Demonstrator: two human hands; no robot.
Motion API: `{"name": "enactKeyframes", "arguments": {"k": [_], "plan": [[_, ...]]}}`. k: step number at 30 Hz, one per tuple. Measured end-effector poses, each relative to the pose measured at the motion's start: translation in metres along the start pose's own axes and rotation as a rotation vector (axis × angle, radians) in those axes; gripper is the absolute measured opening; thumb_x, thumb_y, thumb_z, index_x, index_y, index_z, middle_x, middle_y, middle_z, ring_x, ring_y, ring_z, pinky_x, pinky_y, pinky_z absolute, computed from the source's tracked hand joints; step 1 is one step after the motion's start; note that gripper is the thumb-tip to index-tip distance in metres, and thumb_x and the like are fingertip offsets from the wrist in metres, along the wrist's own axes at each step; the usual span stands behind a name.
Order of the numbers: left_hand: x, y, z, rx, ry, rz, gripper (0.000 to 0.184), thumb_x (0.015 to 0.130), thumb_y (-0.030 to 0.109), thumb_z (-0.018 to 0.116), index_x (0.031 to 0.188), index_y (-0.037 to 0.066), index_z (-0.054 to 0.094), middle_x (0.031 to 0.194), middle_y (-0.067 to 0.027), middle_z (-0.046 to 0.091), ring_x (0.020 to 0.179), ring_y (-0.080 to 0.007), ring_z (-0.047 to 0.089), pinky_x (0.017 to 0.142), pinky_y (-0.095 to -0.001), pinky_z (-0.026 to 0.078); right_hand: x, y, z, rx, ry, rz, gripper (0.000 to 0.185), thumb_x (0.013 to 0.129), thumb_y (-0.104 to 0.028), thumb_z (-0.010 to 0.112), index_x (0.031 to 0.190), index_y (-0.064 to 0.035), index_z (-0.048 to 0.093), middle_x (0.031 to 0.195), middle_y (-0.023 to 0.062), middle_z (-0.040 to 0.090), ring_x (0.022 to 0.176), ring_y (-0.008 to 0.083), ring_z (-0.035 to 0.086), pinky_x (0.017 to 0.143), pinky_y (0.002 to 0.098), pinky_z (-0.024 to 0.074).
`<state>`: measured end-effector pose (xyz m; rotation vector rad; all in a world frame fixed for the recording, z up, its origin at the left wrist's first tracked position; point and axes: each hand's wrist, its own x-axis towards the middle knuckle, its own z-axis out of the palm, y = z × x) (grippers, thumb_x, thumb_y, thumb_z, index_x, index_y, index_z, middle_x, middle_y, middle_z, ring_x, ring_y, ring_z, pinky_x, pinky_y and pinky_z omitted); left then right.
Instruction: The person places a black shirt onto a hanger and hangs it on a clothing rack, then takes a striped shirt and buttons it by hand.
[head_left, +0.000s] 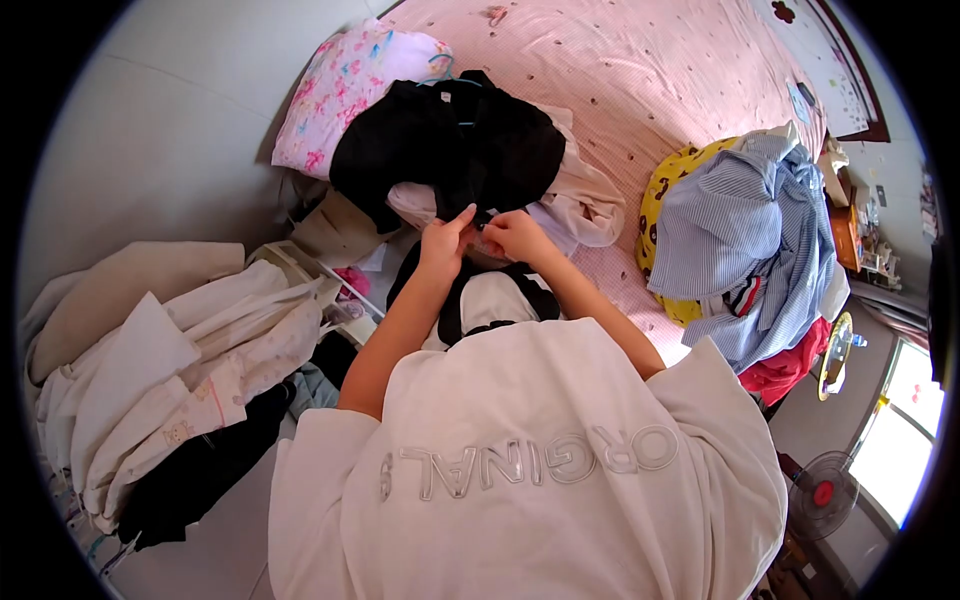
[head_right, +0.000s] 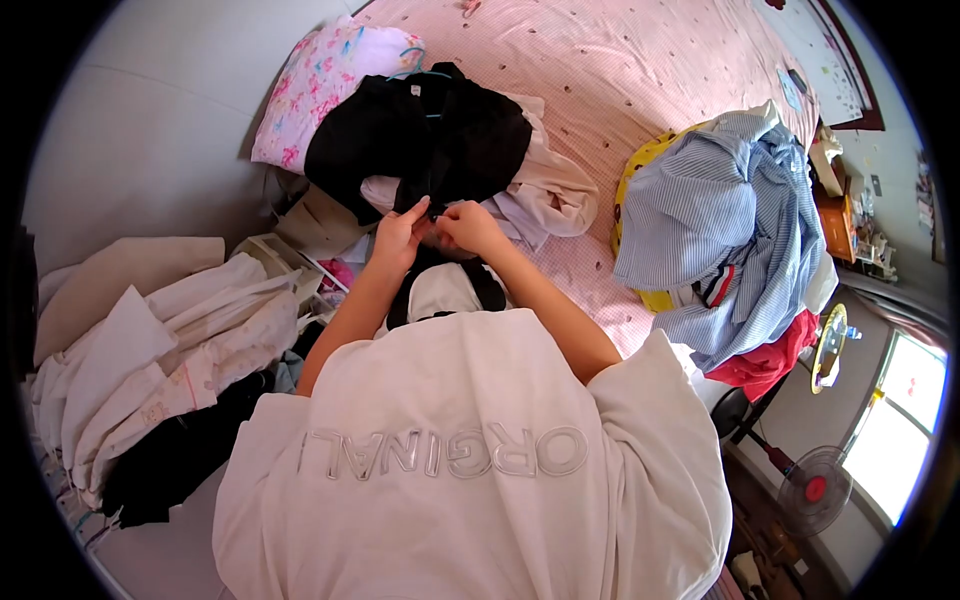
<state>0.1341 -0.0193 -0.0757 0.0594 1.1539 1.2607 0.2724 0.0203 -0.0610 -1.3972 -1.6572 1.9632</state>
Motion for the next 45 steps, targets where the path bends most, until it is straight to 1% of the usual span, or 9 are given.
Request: {"name": "enactKeyframes", "arguments": {"k": [1,7,13,21,24,27,30,31,45], "plan": [[0.000,-0.001,0.000,0.012,0.025,0.033,0.010,0.074,0.008,0.063,0.081,0.004,0.058,0.078,-0.0036,0.060,0.068,-0.0135,0.057,0.062,-0.0231,0.046,0.002,0.001,0.001,0.104,-0.015,-0.010,0.020,0.076,-0.015,0.052,0.067,0.0015,0.058,0.053,0.0044,0.053,0.047,0.0100,0.050,0.047,0.0232,0.0404],[-0.001,0.001,0.003,0.073,0.157,0.114,0.011,0.071,0.007,0.066,0.076,0.003,0.058,0.074,-0.0023,0.058,0.066,-0.0118,0.055,0.059,-0.0215,0.046,-0.001,-0.009,0.001,-0.015,0.025,-0.023,0.017,0.069,-0.013,0.052,0.064,0.0004,0.060,0.053,0.0053,0.056,0.047,0.0121,0.053,0.046,0.0242,0.0417],[-0.002,0.007,-0.003,0.074,0.124,0.067,0.015,0.070,0.009,0.067,0.077,0.003,0.056,0.074,-0.0025,0.057,0.066,-0.0123,0.055,0.061,-0.0221,0.047,0.008,0.010,0.001,-0.240,0.194,-0.236,0.016,0.070,-0.014,0.056,0.072,0.0003,0.062,0.054,0.0038,0.056,0.050,0.0113,0.051,0.049,0.0255,0.0406],[0.003,-0.001,-0.010,0.076,0.129,0.056,0.017,0.072,0.011,0.066,0.078,0.004,0.052,0.080,-0.0049,0.058,0.073,-0.0136,0.056,0.067,-0.0249,0.047,0.007,0.006,-0.002,0.003,0.080,-0.100,0.017,0.073,-0.013,0.057,0.072,0.0035,0.060,0.055,0.0018,0.052,0.052,0.0067,0.046,0.048,0.0233,0.0371],[-0.003,0.004,-0.006,0.009,0.179,-0.038,0.016,0.073,0.014,0.065,0.081,0.006,0.053,0.078,-0.0021,0.057,0.071,-0.0119,0.054,0.061,-0.0228,0.045,0.012,0.011,0.002,0.068,0.130,-0.077,0.016,0.074,-0.013,0.057,0.071,0.0030,0.059,0.053,0.0004,0.050,0.050,0.0063,0.045,0.046,0.0223,0.0358],[-0.001,0.010,-0.010,0.021,0.316,-0.155,0.021,0.073,0.018,0.066,0.072,0.008,0.048,0.069,-0.0022,0.053,0.061,-0.0107,0.052,0.050,-0.0208,0.040,0.010,0.011,0.001,0.324,0.253,-0.033,0.015,0.078,-0.014,0.054,0.072,-0.0006,0.057,0.054,-0.0020,0.046,0.049,0.0057,0.042,0.046,0.0206,0.0335],[0.007,0.010,-0.013,-0.239,0.039,-0.150,0.020,0.074,0.019,0.065,0.070,0.011,0.047,0.067,-0.0010,0.053,0.060,-0.0086,0.050,0.050,-0.0208,0.036,0.000,-0.008,0.005,0.597,0.360,0.001,0.013,0.080,-0.014,0.053,0.075,-0.0028,0.056,0.057,-0.0030,0.045,0.049,0.0055,0.039,0.047,0.0195,0.0321],[0.008,0.011,-0.008,-0.248,0.041,-0.125,0.020,0.075,0.018,0.065,0.069,0.011,0.047,0.067,-0.0009,0.053,0.060,-0.0086,0.051,0.050,-0.0211,0.036,-0.002,-0.013,0.008,0.679,0.389,0.012,0.012,0.080,-0.014,0.053,0.076,-0.0031,0.055,0.057,-0.0030,0.044,0.050,0.0054,0.038,0.047,0.0193,0.0318],[0.007,0.006,0.029,-0.274,0.081,0.054,0.011,0.075,0.007,0.062,0.072,0.008,0.051,0.075,-0.0024,0.058,0.071,-0.0101,0.055,0.061,-0.0192,0.042,-0.004,-0.019,0.023,0.649,0.539,-0.048,0.012,0.081,-0.013,0.053,0.074,-0.0029,0.054,0.065,-0.0019,0.050,0.057,0.0050,0.041,0.051,0.0188,0.0324]]}}
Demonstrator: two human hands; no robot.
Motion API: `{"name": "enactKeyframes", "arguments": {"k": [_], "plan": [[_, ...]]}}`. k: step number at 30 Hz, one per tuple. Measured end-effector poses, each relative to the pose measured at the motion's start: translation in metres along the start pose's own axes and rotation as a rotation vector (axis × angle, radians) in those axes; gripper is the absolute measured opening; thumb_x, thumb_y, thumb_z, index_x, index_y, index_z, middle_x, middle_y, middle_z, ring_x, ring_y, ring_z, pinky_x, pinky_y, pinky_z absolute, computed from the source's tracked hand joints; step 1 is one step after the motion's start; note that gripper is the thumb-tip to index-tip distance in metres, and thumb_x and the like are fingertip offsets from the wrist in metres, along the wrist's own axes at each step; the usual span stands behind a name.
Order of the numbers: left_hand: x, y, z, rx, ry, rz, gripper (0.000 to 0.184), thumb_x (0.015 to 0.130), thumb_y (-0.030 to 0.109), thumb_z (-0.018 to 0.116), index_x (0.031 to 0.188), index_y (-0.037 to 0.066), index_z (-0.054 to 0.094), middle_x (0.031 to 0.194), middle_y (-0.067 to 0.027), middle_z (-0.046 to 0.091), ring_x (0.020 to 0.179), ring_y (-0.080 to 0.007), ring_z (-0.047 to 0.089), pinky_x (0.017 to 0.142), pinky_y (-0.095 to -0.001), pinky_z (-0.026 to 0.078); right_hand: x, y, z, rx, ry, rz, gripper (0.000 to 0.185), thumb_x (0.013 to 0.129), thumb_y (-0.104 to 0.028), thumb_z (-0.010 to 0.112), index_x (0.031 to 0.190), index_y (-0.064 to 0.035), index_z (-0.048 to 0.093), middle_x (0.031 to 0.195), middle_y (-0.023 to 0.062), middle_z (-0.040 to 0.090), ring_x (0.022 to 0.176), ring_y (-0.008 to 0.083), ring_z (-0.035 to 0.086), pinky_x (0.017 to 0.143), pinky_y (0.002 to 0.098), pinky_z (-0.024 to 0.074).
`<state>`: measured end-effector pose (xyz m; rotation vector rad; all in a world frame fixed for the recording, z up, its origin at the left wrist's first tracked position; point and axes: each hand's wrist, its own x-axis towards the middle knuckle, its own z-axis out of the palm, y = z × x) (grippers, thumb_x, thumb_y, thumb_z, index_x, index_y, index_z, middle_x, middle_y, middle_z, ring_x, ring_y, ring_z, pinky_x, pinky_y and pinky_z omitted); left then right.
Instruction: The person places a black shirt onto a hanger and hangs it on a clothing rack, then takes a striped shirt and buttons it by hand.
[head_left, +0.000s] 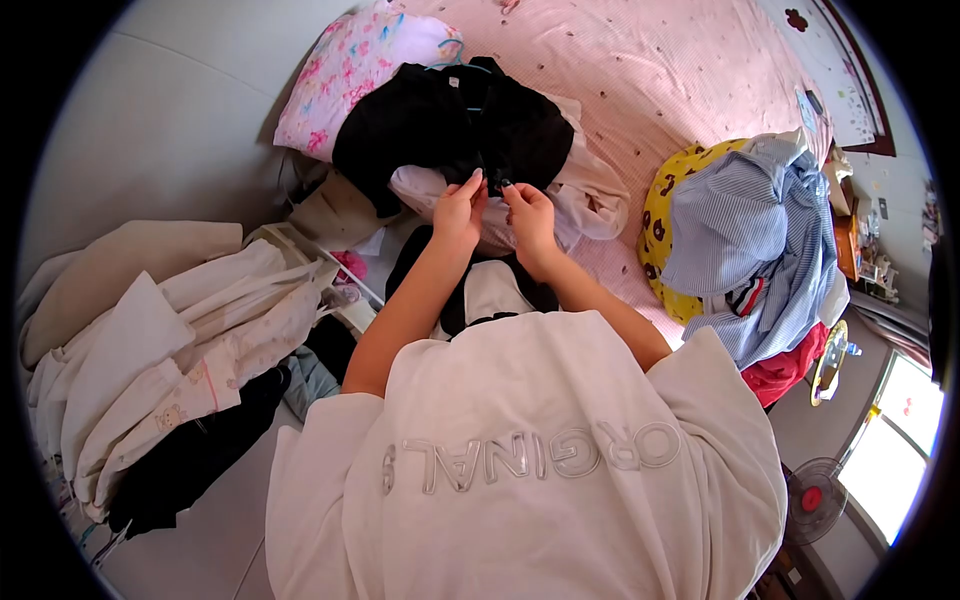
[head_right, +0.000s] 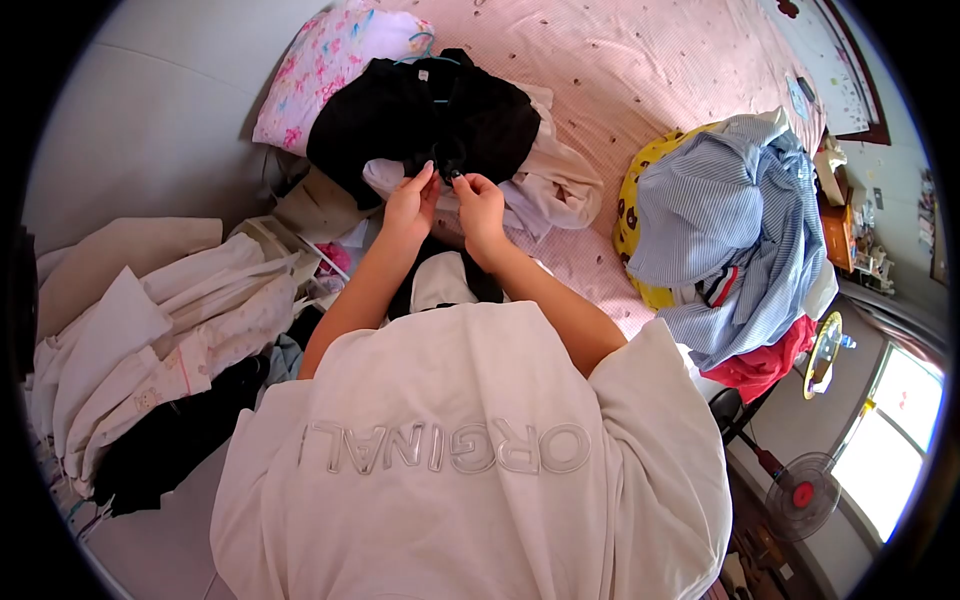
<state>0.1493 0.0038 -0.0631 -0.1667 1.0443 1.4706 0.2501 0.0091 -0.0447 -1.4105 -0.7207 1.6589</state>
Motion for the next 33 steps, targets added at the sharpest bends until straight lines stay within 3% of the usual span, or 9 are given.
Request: {"name": "enactKeyframes", "arguments": {"k": [6,15,25,31,33], "plan": [[-0.012,-0.001,0.006,0.180,0.089,-0.015,0.017,0.072,0.011,0.066,0.071,0.013,0.050,0.076,0.0018,0.057,0.072,-0.0082,0.055,0.059,-0.0202,0.037,-0.003,0.000,0.004,-0.009,0.012,-0.003,0.012,0.081,-0.012,0.053,0.074,-0.0021,0.055,0.066,-0.0016,0.051,0.059,0.0053,0.041,0.052,0.0193,0.0326],[-0.009,-0.004,0.004,0.086,0.092,0.030,0.018,0.069,0.011,0.069,0.069,0.013,0.051,0.072,0.0021,0.057,0.068,-0.0077,0.053,0.058,-0.0209,0.034,-0.002,0.006,0.003,0.057,-0.009,0.037,0.011,0.081,-0.013,0.053,0.073,-0.0047,0.053,0.062,-0.0049,0.045,0.051,0.0020,0.033,0.044,0.0184,0.0255],[-0.019,-0.007,0.007,0.412,0.122,0.044,0.013,0.072,0.016,0.066,0.070,0.014,0.053,0.073,0.0034,0.058,0.069,-0.0060,0.055,0.055,-0.0191,0.034,-0.006,0.009,0.005,0.205,0.061,0.142,0.010,0.080,-0.013,0.053,0.074,-0.0062,0.054,0.061,-0.0044,0.046,0.048,0.0033,0.035,0.042,0.0194,0.0269],[-0.021,0.002,-0.005,0.381,0.100,0.010,0.012,0.074,0.016,0.063,0.074,0.013,0.051,0.074,0.0027,0.057,0.065,-0.0064,0.055,0.050,-0.0185,0.035,0.002,0.017,-0.001,0.096,-0.051,0.122,0.009,0.079,-0.014,0.054,0.073,-0.0067,0.054,0.060,-0.0028,0.046,0.047,0.0048,0.037,0.042,0.0188,0.0275],[-0.019,0.004,-0.015,0.375,0.091,0.001,0.013,0.074,0.016,0.062,0.074,0.012,0.050,0.073,0.0022,0.057,0.064,-0.0071,0.055,0.048,-0.0186,0.035,0.007,0.020,-0.007,0.103,-0.188,0.260,0.011,0.080,-0.015,0.052,0.073,-0.0069,0.053,0.062,-0.0025,0.047,0.050,0.0055,0.038,0.044,0.0191,0.0294]]}}
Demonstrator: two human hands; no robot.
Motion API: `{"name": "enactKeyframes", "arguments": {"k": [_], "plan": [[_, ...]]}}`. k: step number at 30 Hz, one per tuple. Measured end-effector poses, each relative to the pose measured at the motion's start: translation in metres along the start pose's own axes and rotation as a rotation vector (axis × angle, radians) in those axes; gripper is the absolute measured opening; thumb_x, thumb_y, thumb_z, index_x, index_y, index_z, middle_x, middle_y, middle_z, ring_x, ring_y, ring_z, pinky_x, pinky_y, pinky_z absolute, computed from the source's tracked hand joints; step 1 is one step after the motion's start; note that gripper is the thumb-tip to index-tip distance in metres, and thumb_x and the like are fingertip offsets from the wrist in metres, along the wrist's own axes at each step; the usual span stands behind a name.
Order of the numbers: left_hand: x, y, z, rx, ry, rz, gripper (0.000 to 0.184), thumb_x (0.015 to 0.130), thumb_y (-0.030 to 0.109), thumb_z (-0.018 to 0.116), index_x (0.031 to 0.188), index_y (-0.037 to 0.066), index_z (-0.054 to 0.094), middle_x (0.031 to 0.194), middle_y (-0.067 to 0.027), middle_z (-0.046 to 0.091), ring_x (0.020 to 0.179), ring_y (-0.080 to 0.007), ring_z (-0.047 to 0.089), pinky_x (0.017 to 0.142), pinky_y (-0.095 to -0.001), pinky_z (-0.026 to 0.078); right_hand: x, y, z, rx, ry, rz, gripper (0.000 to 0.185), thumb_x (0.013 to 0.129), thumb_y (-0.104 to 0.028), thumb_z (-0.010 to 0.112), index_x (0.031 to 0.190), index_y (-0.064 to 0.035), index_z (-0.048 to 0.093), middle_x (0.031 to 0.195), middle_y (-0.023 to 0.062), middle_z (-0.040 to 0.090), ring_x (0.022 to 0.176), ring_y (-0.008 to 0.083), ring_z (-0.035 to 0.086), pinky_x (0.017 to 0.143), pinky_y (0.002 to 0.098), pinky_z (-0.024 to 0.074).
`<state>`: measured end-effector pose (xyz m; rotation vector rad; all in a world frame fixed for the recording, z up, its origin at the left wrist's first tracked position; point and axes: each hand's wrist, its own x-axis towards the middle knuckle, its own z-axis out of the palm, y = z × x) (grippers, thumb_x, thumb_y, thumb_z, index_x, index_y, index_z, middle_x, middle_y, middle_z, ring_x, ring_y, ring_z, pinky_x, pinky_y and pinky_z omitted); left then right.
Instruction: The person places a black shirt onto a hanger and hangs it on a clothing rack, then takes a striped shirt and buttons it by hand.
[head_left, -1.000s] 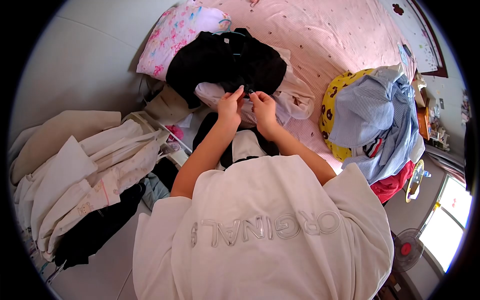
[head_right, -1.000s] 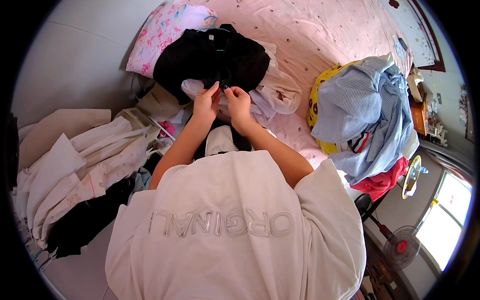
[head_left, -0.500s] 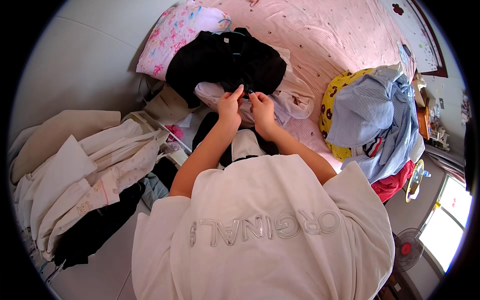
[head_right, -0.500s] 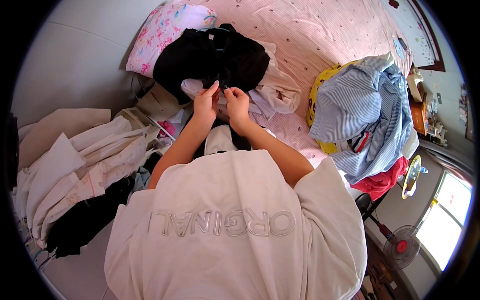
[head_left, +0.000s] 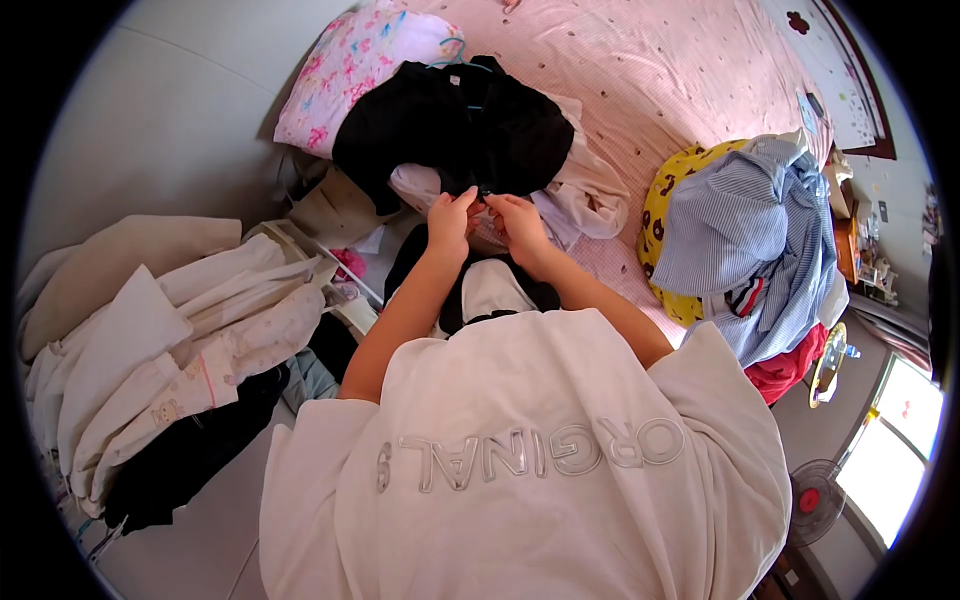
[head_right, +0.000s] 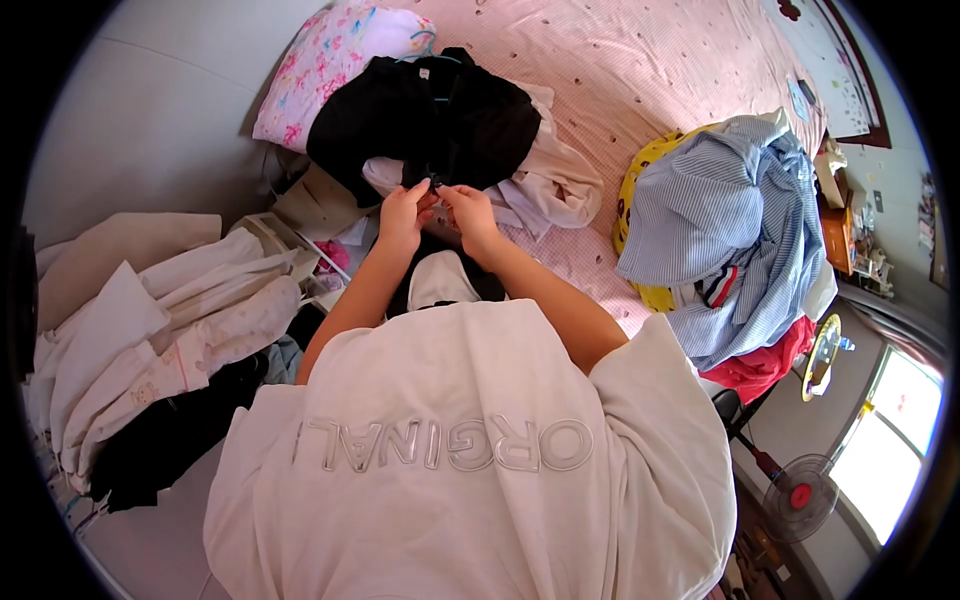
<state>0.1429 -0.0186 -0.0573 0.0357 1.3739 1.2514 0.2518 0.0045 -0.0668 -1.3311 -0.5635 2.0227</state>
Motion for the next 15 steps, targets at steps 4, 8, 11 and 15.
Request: {"name": "enactKeyframes", "arguments": {"k": [4,8,11,15], "plan": [[0.010,-0.004,-0.012,0.161,-0.162,-0.022,0.025,0.081,0.024,0.053,0.063,0.009,0.044,0.055,0.0005,0.047,0.041,-0.0084,0.044,0.035,-0.0203,0.031,0.005,0.001,-0.007,0.041,-0.213,0.155,0.015,0.082,-0.017,0.048,0.072,-0.0072,0.053,0.063,-0.0019,0.048,0.051,0.0068,0.039,0.046,0.0202,0.0305],[0.011,-0.006,-0.014,0.188,-0.155,0.015,0.031,0.085,0.029,0.045,0.062,0.009,0.043,0.049,0.0013,0.041,0.037,-0.0090,0.038,0.033,-0.0216,0.027,0.006,0.002,-0.004,0.039,-0.209,0.155,0.016,0.082,-0.017,0.046,0.070,-0.0071,0.052,0.061,-0.0011,0.048,0.050,0.0077,0.039,0.046,0.0207,0.0295],[0.012,-0.006,-0.012,0.224,-0.139,0.037,0.032,0.086,0.029,0.044,0.061,0.009,0.043,0.049,0.0014,0.041,0.038,-0.0088,0.038,0.034,-0.0222,0.026,0.003,0.002,0.000,0.036,-0.210,0.153,0.018,0.082,-0.017,0.045,0.069,-0.0069,0.052,0.059,-0.0003,0.047,0.046,0.0081,0.038,0.043,0.0211,0.0287],[0.018,-0.013,-0.014,0.273,-0.131,0.064,0.031,0.086,0.027,0.044,0.060,0.010,0.043,0.048,0.0026,0.039,0.036,-0.0074,0.034,0.033,-0.0214,0.023,0.003,0.005,-0.001,-0.054,-0.190,0.139,0.018,0.083,-0.017,0.044,0.069,-0.0072,0.050,0.058,-0.0008,0.046,0.045,0.0078,0.037,0.042,0.0205,0.0293]]}}
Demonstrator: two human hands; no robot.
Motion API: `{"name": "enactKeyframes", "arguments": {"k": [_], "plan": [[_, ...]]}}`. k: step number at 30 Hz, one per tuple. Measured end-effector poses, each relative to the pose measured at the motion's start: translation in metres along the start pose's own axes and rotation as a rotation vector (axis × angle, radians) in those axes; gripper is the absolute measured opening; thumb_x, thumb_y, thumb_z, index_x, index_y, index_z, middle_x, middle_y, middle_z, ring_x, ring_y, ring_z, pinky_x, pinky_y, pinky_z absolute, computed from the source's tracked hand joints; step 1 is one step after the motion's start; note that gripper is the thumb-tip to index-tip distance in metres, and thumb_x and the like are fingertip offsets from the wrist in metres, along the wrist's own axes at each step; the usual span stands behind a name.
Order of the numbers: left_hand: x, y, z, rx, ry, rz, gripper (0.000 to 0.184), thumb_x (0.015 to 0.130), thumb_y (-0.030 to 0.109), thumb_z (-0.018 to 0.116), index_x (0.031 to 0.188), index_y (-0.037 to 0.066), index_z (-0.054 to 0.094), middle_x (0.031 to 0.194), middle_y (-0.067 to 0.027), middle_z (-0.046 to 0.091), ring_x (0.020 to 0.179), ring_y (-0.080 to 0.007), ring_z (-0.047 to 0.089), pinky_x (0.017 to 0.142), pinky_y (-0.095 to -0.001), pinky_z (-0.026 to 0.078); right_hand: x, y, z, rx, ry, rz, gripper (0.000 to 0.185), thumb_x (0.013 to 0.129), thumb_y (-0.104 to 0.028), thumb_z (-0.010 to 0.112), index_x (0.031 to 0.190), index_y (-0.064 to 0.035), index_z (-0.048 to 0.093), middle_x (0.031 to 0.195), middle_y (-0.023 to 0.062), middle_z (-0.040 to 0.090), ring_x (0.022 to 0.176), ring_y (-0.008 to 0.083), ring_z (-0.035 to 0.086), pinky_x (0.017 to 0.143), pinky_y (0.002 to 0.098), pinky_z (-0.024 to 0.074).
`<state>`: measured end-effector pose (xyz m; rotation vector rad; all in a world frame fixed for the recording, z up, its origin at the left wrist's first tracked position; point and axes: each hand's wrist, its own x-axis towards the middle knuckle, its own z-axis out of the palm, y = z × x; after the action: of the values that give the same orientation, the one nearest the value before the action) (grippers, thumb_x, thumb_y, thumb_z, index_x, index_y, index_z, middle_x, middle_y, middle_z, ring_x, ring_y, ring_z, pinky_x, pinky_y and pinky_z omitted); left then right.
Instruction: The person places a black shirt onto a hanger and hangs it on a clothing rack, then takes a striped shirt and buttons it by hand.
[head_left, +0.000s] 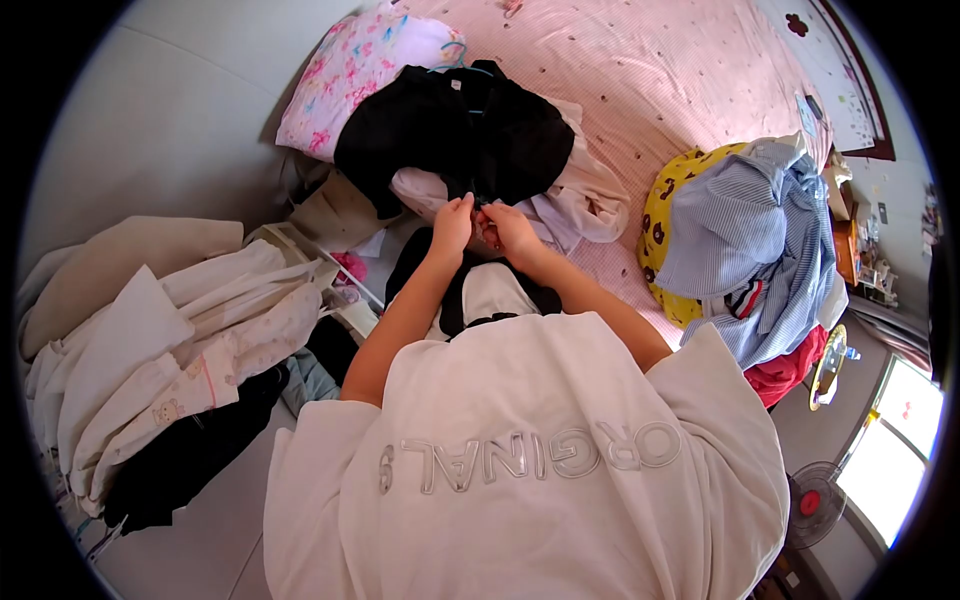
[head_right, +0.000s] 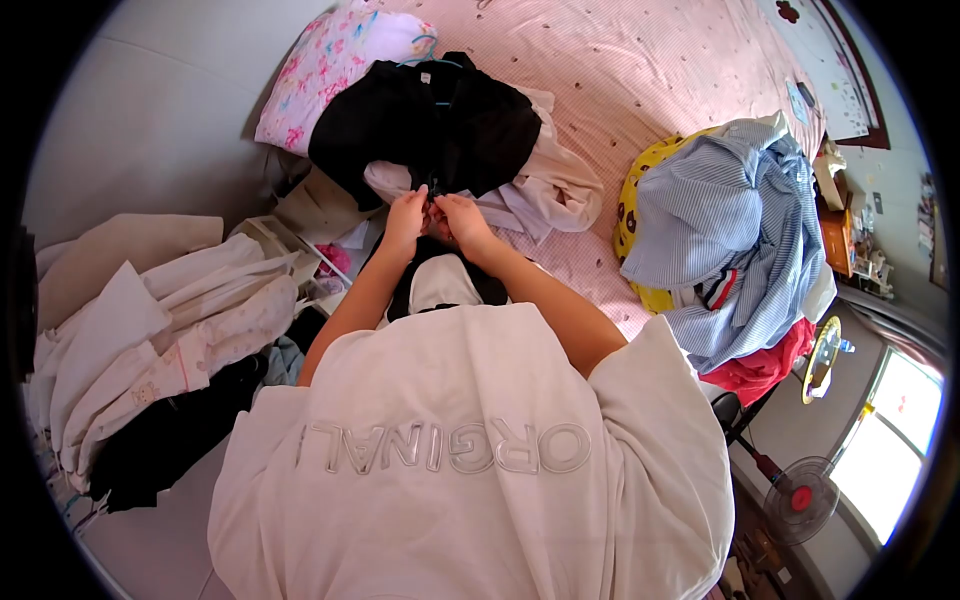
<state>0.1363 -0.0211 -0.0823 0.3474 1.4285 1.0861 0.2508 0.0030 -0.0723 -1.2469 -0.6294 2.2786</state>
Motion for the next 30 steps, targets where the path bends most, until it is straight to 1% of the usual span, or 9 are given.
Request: {"name": "enactKeyframes", "arguments": {"k": [10,13,16,19,22,25,26,29,30], "plan": [[-0.014,0.003,0.000,0.014,-0.083,0.018,0.027,0.087,0.023,0.043,0.062,0.011,0.045,0.048,0.0059,0.037,0.034,-0.0051,0.030,0.033,-0.0196,0.019,-0.003,0.005,0.004,-0.042,0.037,-0.099,0.018,0.085,-0.016,0.043,0.070,-0.0079,0.046,0.054,-0.0027,0.039,0.044,0.0069,0.032,0.042,0.0205,0.0257],[-0.012,-0.002,-0.010,-0.072,-0.152,-0.078,0.026,0.085,0.021,0.045,0.063,0.009,0.048,0.051,0.0047,0.041,0.038,-0.0052,0.034,0.035,-0.0207,0.024,-0.005,0.004,0.000,-0.042,-0.032,-0.055,0.016,0.084,-0.016,0.045,0.072,-0.0068,0.048,0.055,-0.0028,0.039,0.046,0.0072,0.036,0.043,0.0207,0.0283],[-0.020,0.000,-0.014,-0.151,-0.126,-0.140,0.025,0.085,0.023,0.045,0.063,0.011,0.044,0.049,0.0056,0.036,0.035,-0.0044,0.030,0.033,-0.0204,0.020,0.000,-0.009,-0.002,-0.820,0.028,-0.132,0.012,0.080,-0.015,0.050,0.076,-0.0046,0.051,0.059,0.0014,0.046,0.051,0.0110,0.045,0.046,0.0225,0.0348],[-0.029,0.011,-0.019,-0.071,-0.094,-0.101,0.025,0.085,0.023,0.044,0.063,0.011,0.042,0.048,0.0060,0.034,0.036,-0.0038,0.031,0.033,-0.0196,0.020,-0.017,-0.017,0.002,-1.324,0.266,-0.825,0.010,0.075,-0.011,0.055,0.079,-0.0019,0.057,0.068,0.0076,0.053,0.062,0.0180,0.054,0.054,0.0263,0.0420],[-0.037,0.019,-0.024,0.001,-0.180,-0.119,0.027,0.084,0.025,0.044,0.060,0.013,0.038,0.047,0.0055,0.033,0.035,-0.0049,0.028,0.033,-0.0205,0.019,-0.023,-0.030,0.015,-1.080,-0.110,-0.910,0.015,0.069,-0.010,0.059,0.081,-0.0021,0.060,0.077,0.0118,0.058,0.072,0.0292,0.055,0.063,0.0347,0.0448],[-0.037,0.014,-0.036,-0.001,-0.210,-0.191,0.028,0.084,0.026,0.045,0.060,0.013,0.038,0.047,0.0053,0.032,0.036,-0.0058,0.029,0.034,-0.0212,0.020,-0.015,-0.029,0.012,-1.153,-0.213,-0.877,0.020,0.067,-0.007,0.059,0.087,-0.0020,0.060,0.079,0.0126,0.058,0.073,0.0299,0.055,0.064,0.0337,0.0450],[-0.037,0.012,-0.038,-0.046,-0.219,-0.200,0.029,0.084,0.027,0.046,0.060,0.013,0.038,0.047,0.0052,0.032,0.036,-0.0060,0.029,0.034,-0.0213,0.020,-0.007,-0.025,0.005,-1.193,-0.228,-0.888,0.026,0.068,-0.008,0.060,0.093,-0.0018,0.058,0.079,0.0129,0.058,0.072,0.0266,0.057,0.064,0.0321,0.0450],[-0.042,0.012,-0.045,-0.134,-0.223,-0.212,0.030,0.084,0.028,0.046,0.060,0.013,0.038,0.047,0.0049,0.032,0.036,-0.0064,0.030,0.035,-0.0214,0.021,-0.010,-0.020,0.009,-0.998,-0.224,-0.630,0.031,0.069,-0.010,0.062,0.097,-0.0004,0.056,0.080,0.0117,0.058,0.068,0.0204,0.056,0.062,0.0290,0.0446],[-0.044,0.017,-0.044,-0.135,-0.211,-0.202,0.030,0.084,0.027,0.045,0.060,0.012,0.038,0.047,0.0047,0.032,0.036,-0.0062,0.031,0.035,-0.0210,0.021,-0.010,-0.018,0.009,-0.993,-0.254,-0.614,0.033,0.069,-0.011,0.063,0.099,-0.0002,0.055,0.081,0.0109,0.057,0.068,0.0184,0.055,0.062,0.0279,0.0444]]}}
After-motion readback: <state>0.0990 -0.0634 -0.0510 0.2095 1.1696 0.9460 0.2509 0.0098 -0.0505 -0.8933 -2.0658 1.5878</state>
